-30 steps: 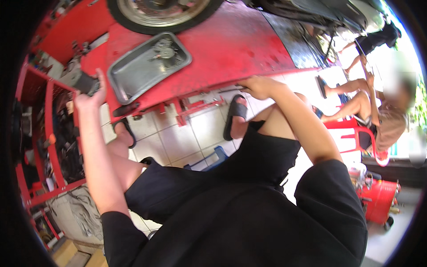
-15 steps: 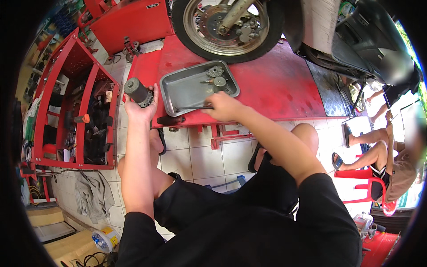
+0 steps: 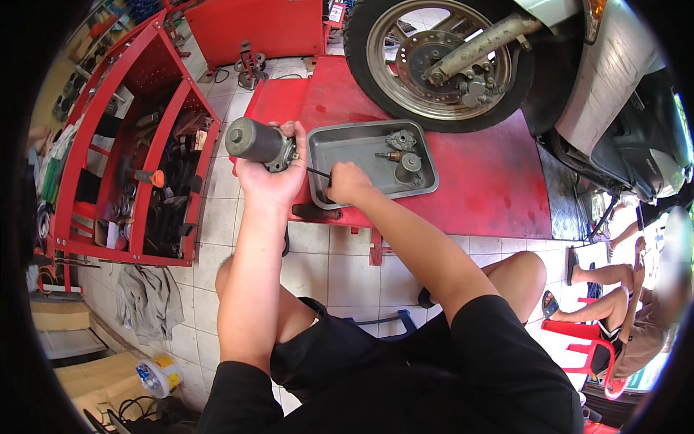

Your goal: The person is sitting on a low stool in a workshop, using a screwdriver to disassemble and clean various small metal components of a scooter. They manipulate the parts over a metal tray, occasionally picking up and inspecting different pieces.

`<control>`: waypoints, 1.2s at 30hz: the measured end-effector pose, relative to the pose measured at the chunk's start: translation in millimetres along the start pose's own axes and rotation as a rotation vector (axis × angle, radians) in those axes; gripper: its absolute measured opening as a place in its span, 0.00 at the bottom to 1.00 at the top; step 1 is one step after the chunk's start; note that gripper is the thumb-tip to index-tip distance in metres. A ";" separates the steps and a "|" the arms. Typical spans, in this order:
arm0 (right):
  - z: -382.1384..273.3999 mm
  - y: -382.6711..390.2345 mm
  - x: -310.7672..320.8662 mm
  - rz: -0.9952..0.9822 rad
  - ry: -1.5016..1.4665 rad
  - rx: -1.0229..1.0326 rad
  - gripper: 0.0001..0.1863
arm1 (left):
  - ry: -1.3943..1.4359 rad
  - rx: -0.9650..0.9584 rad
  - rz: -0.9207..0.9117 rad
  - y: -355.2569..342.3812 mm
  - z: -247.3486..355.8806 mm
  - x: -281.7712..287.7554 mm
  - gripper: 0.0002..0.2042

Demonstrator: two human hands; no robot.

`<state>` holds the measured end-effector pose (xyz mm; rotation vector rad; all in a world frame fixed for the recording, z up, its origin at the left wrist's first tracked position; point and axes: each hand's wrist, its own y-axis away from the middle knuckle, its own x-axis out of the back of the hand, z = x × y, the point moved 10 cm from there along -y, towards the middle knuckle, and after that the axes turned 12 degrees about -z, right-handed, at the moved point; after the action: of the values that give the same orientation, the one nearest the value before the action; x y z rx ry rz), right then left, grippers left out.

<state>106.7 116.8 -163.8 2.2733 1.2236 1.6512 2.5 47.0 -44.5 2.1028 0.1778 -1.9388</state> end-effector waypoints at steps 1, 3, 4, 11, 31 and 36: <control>0.3 -2.3 -3.8 -0.003 0.002 0.016 0.19 | 0.001 0.014 -0.051 -1.1 -0.5 -1.0 0.16; -1.2 -6.8 -6.5 -0.005 0.020 0.058 0.18 | 0.002 0.040 -0.166 -1.8 -1.7 -7.0 0.15; -1.0 -8.1 -8.0 -0.008 0.032 0.079 0.18 | -0.010 0.040 -0.165 -1.7 -1.9 -4.1 0.15; 12.8 14.5 25.9 0.097 -0.015 0.183 0.19 | -0.054 0.055 -0.129 7.4 -19.1 -8.6 0.18; 81.2 31.1 37.8 0.144 0.168 -0.155 0.18 | -0.052 0.039 -0.047 -4.1 -17.1 10.7 0.17; 74.9 38.4 36.9 0.011 0.160 -0.088 0.18 | -0.060 0.029 -0.004 -2.1 -13.3 7.3 0.18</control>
<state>193.7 142.0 -148.0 2.1373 1.1447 1.8831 15.3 52.1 -51.1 2.0602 0.1434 -2.0161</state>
